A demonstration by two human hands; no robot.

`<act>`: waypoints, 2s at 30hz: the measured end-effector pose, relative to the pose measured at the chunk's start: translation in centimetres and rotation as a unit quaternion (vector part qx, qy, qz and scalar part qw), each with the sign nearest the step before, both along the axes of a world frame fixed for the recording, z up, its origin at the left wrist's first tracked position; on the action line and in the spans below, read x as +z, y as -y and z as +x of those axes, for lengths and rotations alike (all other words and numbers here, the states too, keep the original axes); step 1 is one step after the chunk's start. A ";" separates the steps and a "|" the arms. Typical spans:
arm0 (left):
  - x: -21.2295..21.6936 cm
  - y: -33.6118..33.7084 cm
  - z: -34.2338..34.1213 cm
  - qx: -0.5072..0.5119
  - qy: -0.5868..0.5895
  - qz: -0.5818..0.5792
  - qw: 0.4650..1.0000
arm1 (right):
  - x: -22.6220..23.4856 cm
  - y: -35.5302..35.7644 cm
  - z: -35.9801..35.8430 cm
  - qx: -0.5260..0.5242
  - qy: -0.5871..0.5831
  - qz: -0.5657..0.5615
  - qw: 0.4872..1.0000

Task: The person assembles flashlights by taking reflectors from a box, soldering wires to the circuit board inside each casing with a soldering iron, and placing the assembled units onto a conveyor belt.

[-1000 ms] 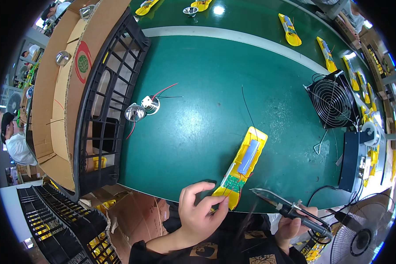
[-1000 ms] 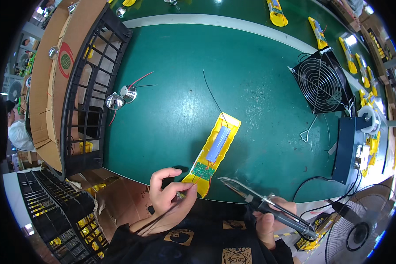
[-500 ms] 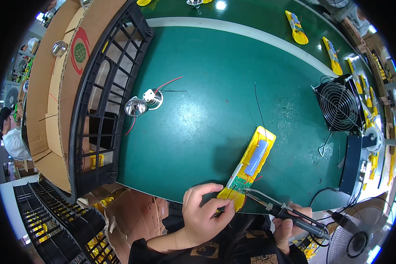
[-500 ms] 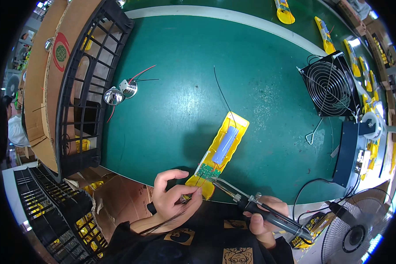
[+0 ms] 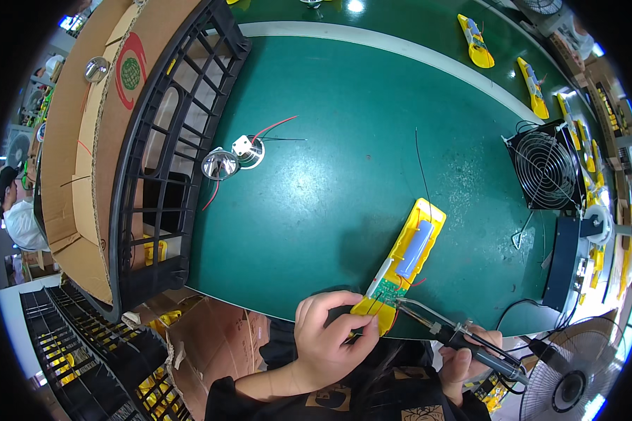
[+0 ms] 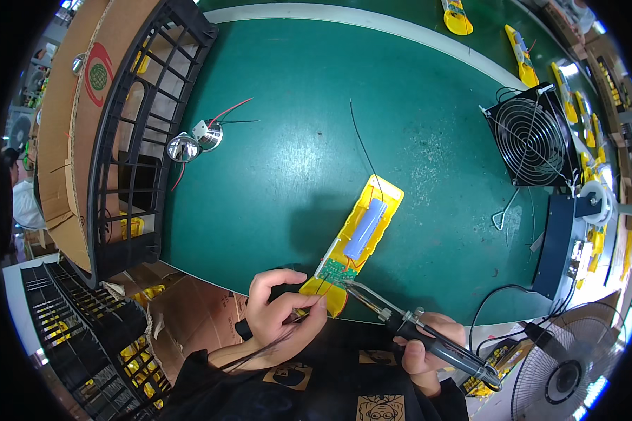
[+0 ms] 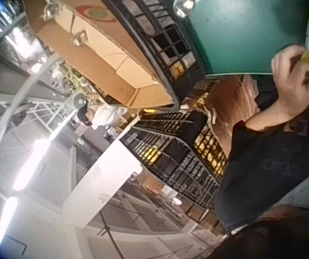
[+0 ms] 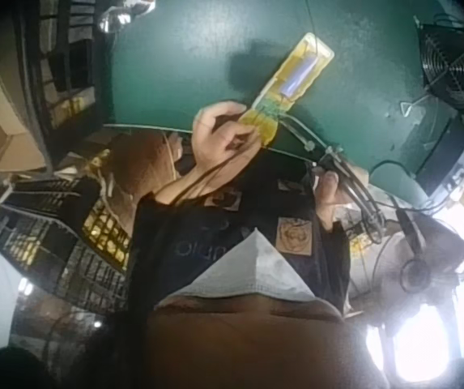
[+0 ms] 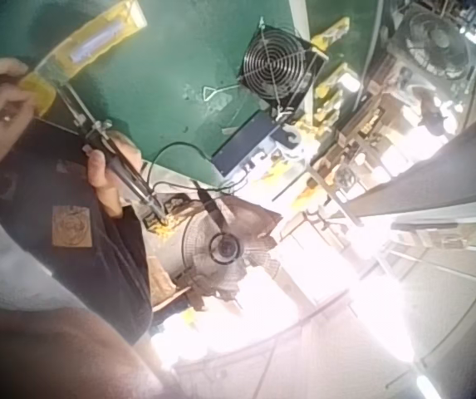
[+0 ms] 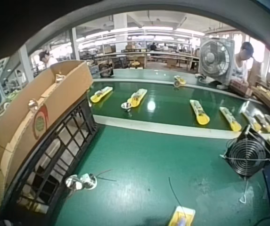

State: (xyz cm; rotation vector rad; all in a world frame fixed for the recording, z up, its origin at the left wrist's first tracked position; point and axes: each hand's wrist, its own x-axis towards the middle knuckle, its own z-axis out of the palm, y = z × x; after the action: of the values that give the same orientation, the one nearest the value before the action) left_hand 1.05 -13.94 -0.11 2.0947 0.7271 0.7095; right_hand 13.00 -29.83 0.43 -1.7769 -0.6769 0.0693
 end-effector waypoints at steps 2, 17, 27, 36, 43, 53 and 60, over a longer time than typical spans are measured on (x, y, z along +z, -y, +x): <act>0.0 0.1 0.1 0.020 0.006 -0.009 1.000 | 0.1 0.2 -0.1 0.022 0.034 -0.010 0.999; 0.0 0.7 -0.8 0.012 -0.004 -0.023 1.000 | -0.2 0.0 0.1 -0.129 -0.017 0.081 0.988; 2.2 -2.0 1.8 -0.055 -0.099 0.020 0.993 | -2.8 3.3 1.7 -0.132 -0.088 0.148 0.976; 1.4 -14.5 19.2 0.021 -0.070 0.098 0.992 | -5.0 4.9 1.4 -0.154 -0.237 0.201 0.938; -0.7 -23.4 34.4 0.078 -0.065 0.167 0.981 | 0.6 3.9 3.1 -0.110 -0.305 0.060 0.944; 0.1 -18.2 38.3 0.004 -0.179 0.210 0.961 | -1.6 4.1 2.4 -0.162 -0.278 0.132 0.937; -0.4 -17.2 34.1 0.005 -0.071 0.178 0.981 | -2.0 4.0 2.3 -0.145 -0.249 0.147 0.946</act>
State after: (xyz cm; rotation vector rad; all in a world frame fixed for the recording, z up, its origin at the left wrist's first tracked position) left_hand 35.15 3.21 -0.56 2.4899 0.7304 0.7449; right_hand 15.27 -33.78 -1.58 -1.4685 -0.0515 0.1989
